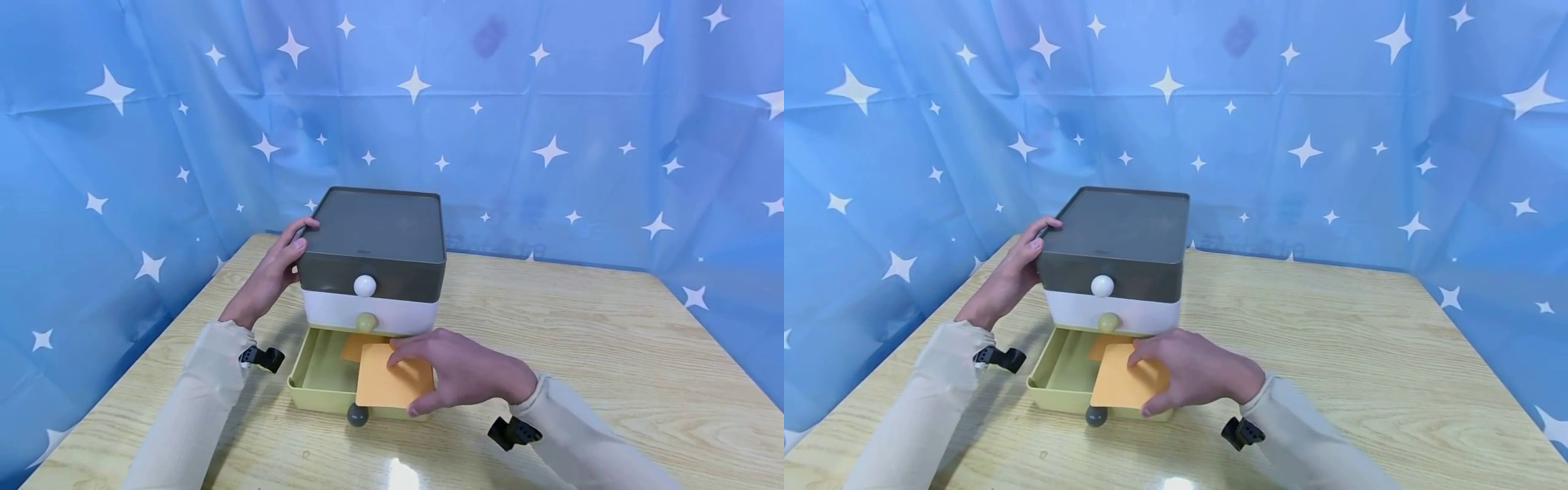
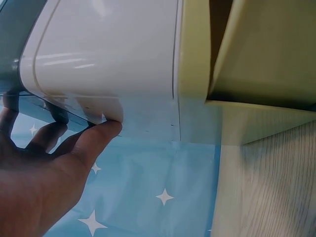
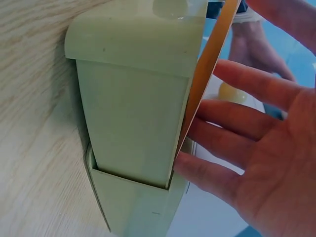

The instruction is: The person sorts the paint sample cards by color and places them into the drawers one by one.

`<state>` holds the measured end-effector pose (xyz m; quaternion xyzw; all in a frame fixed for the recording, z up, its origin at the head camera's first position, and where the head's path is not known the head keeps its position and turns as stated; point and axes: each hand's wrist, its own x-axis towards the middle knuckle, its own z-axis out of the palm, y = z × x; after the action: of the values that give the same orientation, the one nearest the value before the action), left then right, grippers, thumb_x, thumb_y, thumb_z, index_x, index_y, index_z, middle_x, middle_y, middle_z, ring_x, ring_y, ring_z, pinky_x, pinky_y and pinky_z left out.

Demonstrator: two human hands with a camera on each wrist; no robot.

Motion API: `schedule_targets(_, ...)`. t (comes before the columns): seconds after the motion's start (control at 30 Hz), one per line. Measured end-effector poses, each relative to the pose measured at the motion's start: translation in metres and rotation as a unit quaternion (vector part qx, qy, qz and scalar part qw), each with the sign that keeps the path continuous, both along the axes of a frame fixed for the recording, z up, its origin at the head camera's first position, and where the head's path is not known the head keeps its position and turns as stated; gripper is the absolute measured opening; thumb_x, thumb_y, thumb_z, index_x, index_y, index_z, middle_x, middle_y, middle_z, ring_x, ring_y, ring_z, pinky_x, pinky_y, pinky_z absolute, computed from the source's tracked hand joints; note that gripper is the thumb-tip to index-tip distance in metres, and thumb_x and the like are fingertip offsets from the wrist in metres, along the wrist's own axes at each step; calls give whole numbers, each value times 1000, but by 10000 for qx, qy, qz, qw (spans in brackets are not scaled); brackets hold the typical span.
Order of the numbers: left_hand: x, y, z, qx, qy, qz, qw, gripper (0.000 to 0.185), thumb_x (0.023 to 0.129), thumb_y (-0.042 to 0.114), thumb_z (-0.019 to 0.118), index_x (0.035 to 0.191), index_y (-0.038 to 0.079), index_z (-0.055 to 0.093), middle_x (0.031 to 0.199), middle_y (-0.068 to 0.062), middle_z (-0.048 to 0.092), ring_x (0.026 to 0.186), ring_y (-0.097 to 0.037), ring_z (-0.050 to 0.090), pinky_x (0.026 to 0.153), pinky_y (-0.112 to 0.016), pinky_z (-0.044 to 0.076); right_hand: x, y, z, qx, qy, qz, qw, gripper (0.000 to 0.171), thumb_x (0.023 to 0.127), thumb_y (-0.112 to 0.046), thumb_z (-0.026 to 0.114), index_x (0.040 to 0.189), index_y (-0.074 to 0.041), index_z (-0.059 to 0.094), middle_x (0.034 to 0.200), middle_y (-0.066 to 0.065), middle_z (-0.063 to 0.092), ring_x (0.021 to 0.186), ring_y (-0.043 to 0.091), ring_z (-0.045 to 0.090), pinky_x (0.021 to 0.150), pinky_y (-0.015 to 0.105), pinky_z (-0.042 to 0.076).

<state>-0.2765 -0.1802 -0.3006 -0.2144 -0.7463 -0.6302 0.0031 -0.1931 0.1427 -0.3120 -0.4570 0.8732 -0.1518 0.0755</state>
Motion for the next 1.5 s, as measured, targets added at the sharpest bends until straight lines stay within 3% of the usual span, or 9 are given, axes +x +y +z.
schedule_targets(0.13,1,0,-1,-12,-29,15,10000,40,106,45,34,145,34,35,150,-9,35,119,-27,53,93,-38,48,-1,-2,-3,-99,7,58,9999,41,82,-34,79,118,-21,66,120,-6,68,99,8,60,84,25,48)
schedule_targets(0.2,1,0,-1,-21,-22,23,10000,40,106,45,34,145,35,35,152,-10,34,119,-28,52,93,-38,48,-3,-3,-5,-221,-27,93,9997,33,87,-29,75,118,-18,67,114,-5,70,95,8,61,83,25,50)
schedule_targets(0.4,1,0,-1,1,-24,3,10000,40,106,44,33,144,35,35,152,-9,33,120,-29,52,93,-38,48,-3,-4,-7,-552,-76,152,9983,23,95,-16,64,116,-9,70,112,3,75,104,17,72,90,36,57)
schedule_targets(0.7,1,0,0,1,16,-3,10000,40,106,45,33,144,35,36,150,-9,34,117,-27,55,92,-38,48,0,-6,-4,-934,-529,164,9941,18,98,-14,60,112,-8,70,104,4,78,94,5,75,83,25,58)
schedule_targets(0.87,1,0,0,-23,5,11,10000,40,106,45,33,145,35,35,150,-9,34,118,-28,54,93,-38,48,1,-10,-3,-1081,-537,213,9925,16,97,-13,61,110,-8,70,96,1,79,87,0,74,78,15,55)
schedule_targets(1.13,0,0,0,7,-21,-16,10000,40,106,45,34,145,35,35,150,-9,35,118,-27,55,94,-38,48,12,-22,2,-848,-696,388,9932,21,96,-11,63,116,-9,69,102,1,77,92,-3,70,83,17,56)
schedule_targets(1.23,0,-1,0,26,-21,-29,10000,40,106,45,33,144,35,35,149,-9,35,117,-26,55,93,-37,48,18,-30,3,-762,-491,596,9941,20,95,-12,65,115,-9,69,96,-3,75,84,-7,66,79,15,54)
schedule_targets(1.4,0,-1,0,23,-32,-44,10000,39,106,45,33,144,35,36,149,-9,35,116,-26,55,93,-37,48,28,-43,-1,-707,313,960,9924,14,93,-15,69,106,-13,69,76,-12,71,64,-16,49,65,3,42)
schedule_targets(1.5,0,-1,0,7,-24,-31,10000,40,106,45,33,144,35,35,149,-9,35,116,-26,55,93,-37,48,34,-48,-4,-586,792,1043,9897,11,90,-17,72,101,-16,69,72,-15,71,60,-17,46,62,1,37)
